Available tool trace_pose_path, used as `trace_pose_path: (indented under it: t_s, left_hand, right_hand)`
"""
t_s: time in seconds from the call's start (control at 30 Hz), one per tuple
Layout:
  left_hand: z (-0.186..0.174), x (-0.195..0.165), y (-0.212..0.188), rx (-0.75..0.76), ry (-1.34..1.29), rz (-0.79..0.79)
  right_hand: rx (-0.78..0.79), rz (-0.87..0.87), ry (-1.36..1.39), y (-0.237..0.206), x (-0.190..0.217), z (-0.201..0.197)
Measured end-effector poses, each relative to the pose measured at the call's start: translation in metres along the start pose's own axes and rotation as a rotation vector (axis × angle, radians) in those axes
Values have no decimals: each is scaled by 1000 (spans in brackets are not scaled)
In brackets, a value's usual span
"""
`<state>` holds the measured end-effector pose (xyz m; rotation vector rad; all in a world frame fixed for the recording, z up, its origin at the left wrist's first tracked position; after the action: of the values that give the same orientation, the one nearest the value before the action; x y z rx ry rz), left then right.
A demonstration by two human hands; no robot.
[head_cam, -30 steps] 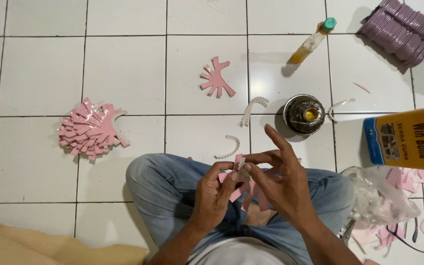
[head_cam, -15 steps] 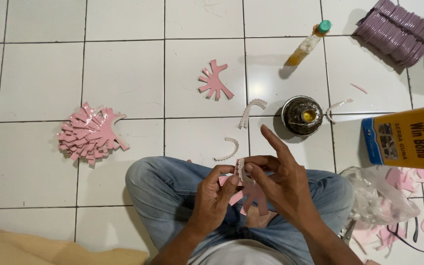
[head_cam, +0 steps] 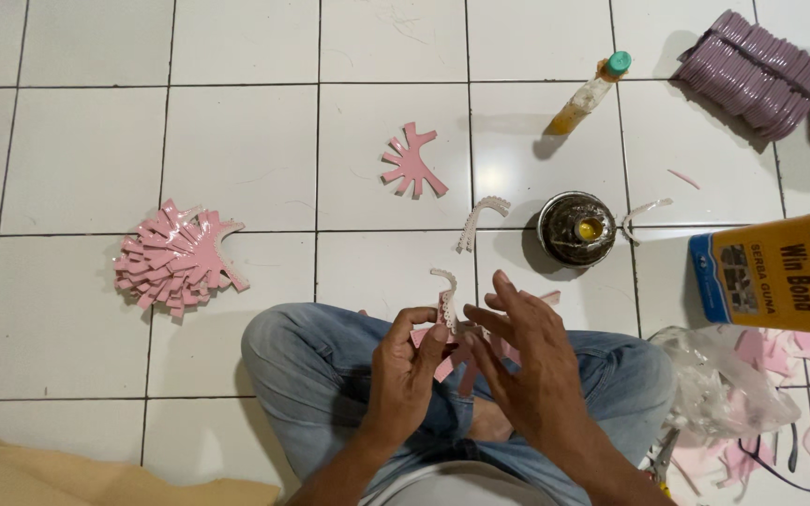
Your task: The person sits on the floor and glues white decorative trim onto pink foam shoe upper pieces, pressing the trim along the curved edge of each piece. Finished pieces are placed onto a growing stack on the floor, and the person works through the pieces one at a time.
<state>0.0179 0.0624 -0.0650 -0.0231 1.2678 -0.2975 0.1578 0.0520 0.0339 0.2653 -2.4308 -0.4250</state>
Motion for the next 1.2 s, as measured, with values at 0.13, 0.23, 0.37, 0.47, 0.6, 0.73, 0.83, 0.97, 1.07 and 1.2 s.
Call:
trace_pose_path:
  t_s: [0.13, 0.23, 0.37, 0.47, 0.6, 0.73, 0.83, 0.97, 1.07, 1.2]
  left_hand:
    - [4, 2, 1, 6, -11, -34]
    - [4, 2, 1, 10, -91, -26]
    - [4, 2, -1, 10, -73, -4]
    - [5, 1, -1, 24, -31, -15]
    - [1, -10, -2, 40, 90, 43]
    - [-7, -8, 4, 13, 165, 1]
    - [-9, -4, 7, 23, 14, 42]
    - [-19, 5, 9, -27, -123, -9]
    - [-19, 4, 9, -33, -220, 8]
    - [-14, -1, 6, -30, -148, 5]
  right_hand:
    - [-2, 17, 17, -8, -3, 13]
    - [-5, -19, -12, -12, -2, 15]
    - [-38, 46, 37, -10, -6, 10]
    - [25, 118, 61, -4, -13, 13]
    - [105, 139, 130, 0, -17, 12]
    - [80, 14, 55, 6, -7, 8]
    - [90, -53, -8, 2, 1, 2]
    - [-227, 44, -47, -12, -12, -30]
    - [-312, 324, 496, -18, -50, -25]
    - [-67, 689, 990, -27, -74, 18]
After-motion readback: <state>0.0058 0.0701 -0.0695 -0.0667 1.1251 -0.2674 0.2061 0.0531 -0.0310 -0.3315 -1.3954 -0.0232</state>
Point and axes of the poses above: each hand's wrist, its own y-axis towards the middle knuckle, its own z-axis out of the palm, x = y × z, the point moved 6 cm from there along y, towards the middle knuckle, and after that the axes turned 1 degree about -x, right-handed, at the moved point
